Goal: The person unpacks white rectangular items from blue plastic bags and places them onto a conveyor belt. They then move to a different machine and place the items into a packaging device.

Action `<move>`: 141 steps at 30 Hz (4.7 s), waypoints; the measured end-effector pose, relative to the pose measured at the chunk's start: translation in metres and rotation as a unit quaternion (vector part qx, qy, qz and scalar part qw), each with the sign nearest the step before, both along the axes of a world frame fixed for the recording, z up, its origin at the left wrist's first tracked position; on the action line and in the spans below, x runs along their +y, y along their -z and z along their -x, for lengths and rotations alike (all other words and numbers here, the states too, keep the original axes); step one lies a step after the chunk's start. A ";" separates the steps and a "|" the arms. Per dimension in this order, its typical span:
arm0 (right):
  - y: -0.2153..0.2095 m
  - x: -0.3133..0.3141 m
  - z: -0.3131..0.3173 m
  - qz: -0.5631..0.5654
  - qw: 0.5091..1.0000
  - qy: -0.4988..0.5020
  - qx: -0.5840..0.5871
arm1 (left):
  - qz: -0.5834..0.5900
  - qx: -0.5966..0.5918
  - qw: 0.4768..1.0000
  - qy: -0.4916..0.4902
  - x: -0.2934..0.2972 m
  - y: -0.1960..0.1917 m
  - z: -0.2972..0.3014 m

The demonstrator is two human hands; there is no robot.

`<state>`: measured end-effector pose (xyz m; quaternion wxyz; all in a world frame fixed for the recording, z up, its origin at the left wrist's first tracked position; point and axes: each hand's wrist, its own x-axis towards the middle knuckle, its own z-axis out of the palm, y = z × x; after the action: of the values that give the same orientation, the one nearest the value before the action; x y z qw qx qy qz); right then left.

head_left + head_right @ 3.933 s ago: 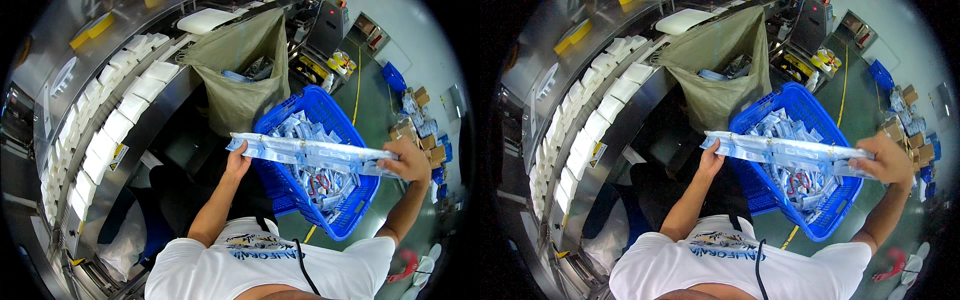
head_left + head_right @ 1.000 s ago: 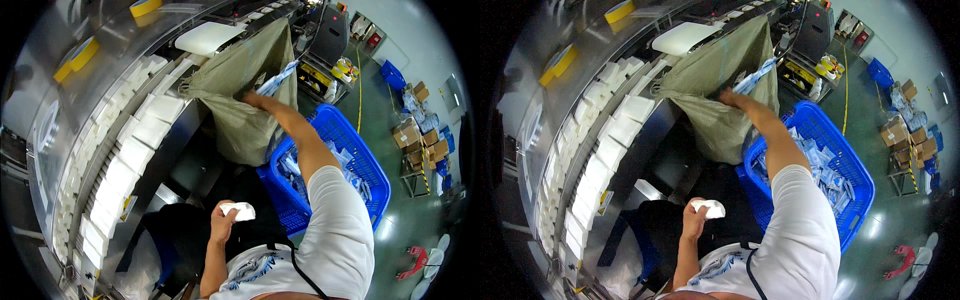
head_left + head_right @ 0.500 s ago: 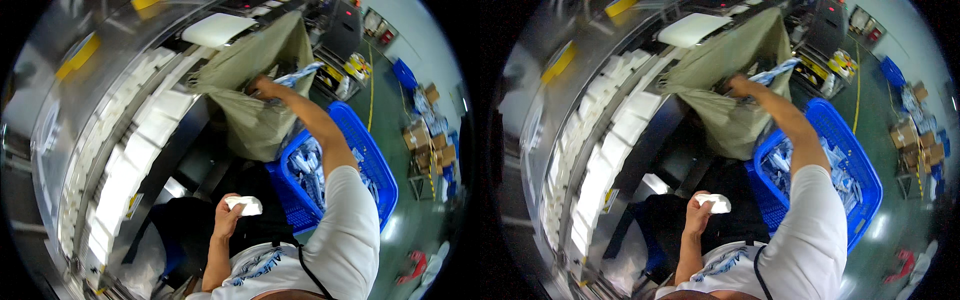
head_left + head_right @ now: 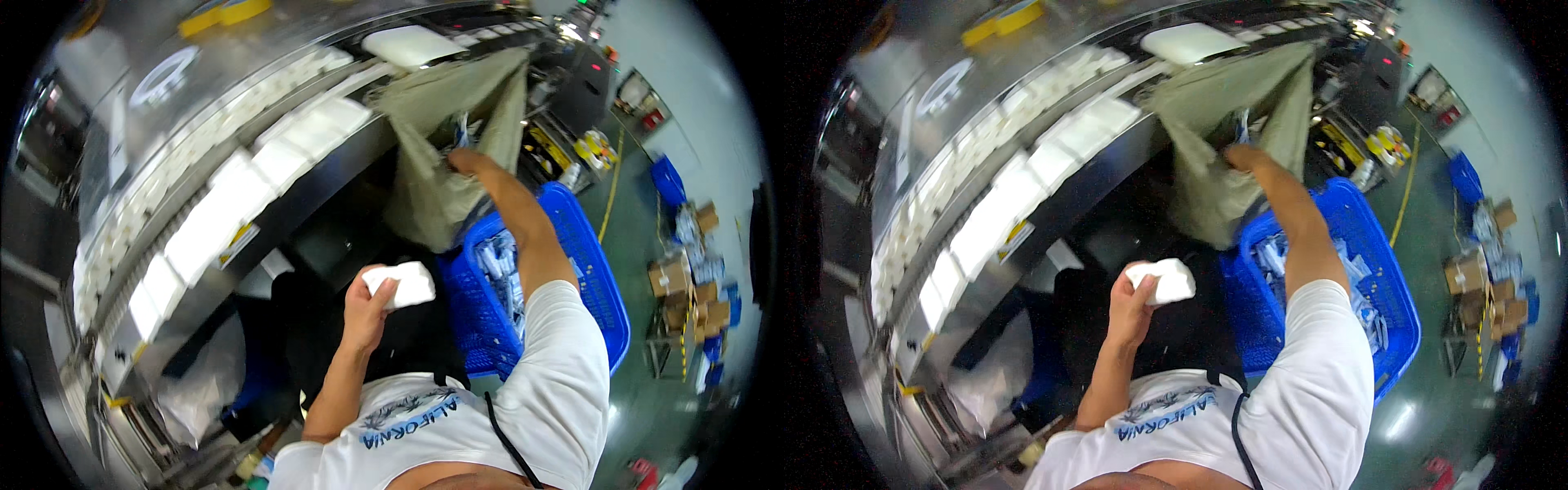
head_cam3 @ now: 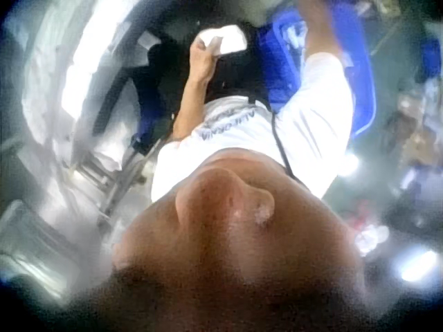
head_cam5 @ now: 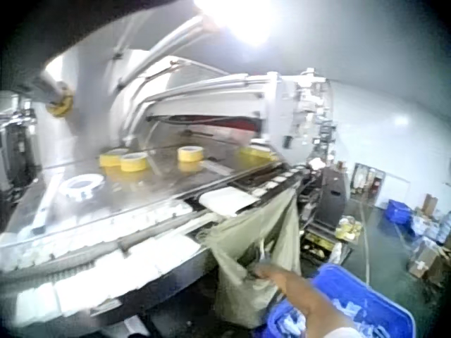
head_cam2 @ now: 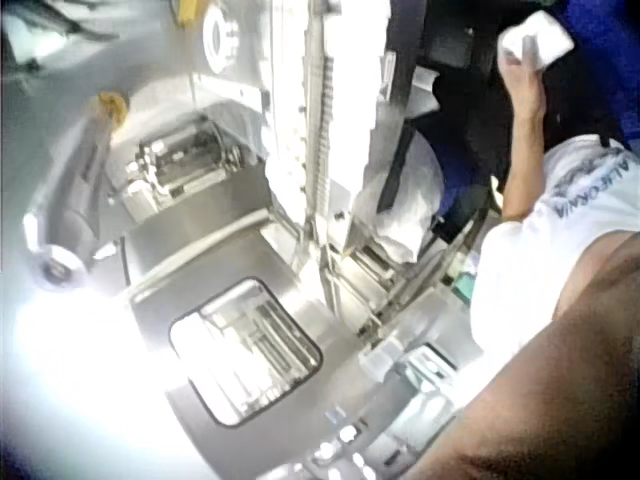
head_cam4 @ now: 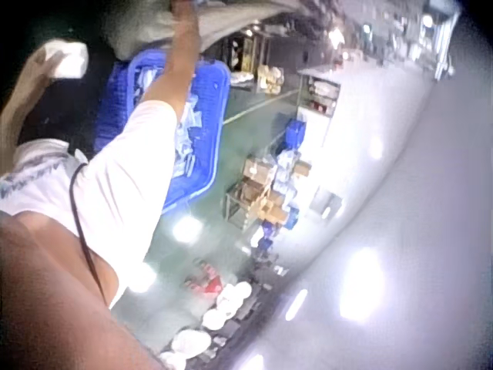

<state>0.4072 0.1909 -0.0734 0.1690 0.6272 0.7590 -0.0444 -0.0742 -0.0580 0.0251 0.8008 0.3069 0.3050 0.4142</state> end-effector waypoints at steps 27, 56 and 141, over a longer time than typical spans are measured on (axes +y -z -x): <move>-0.212 -0.264 0.384 -0.021 0.681 0.027 0.732 | -0.116 -0.063 0.969 -0.208 -0.011 -0.043 0.089; -0.231 -0.249 0.355 -0.188 0.776 -0.126 0.588 | -0.440 0.297 0.839 -0.117 0.001 -0.097 0.091; -0.185 -0.251 0.376 -0.041 0.644 0.214 0.733 | -0.152 0.070 0.984 -0.055 0.010 -0.061 0.112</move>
<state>0.0314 -0.0599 0.1120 -0.4829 0.5406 0.4805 -0.4937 -0.1865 -0.0482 0.0865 0.6972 0.4363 0.3100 0.4769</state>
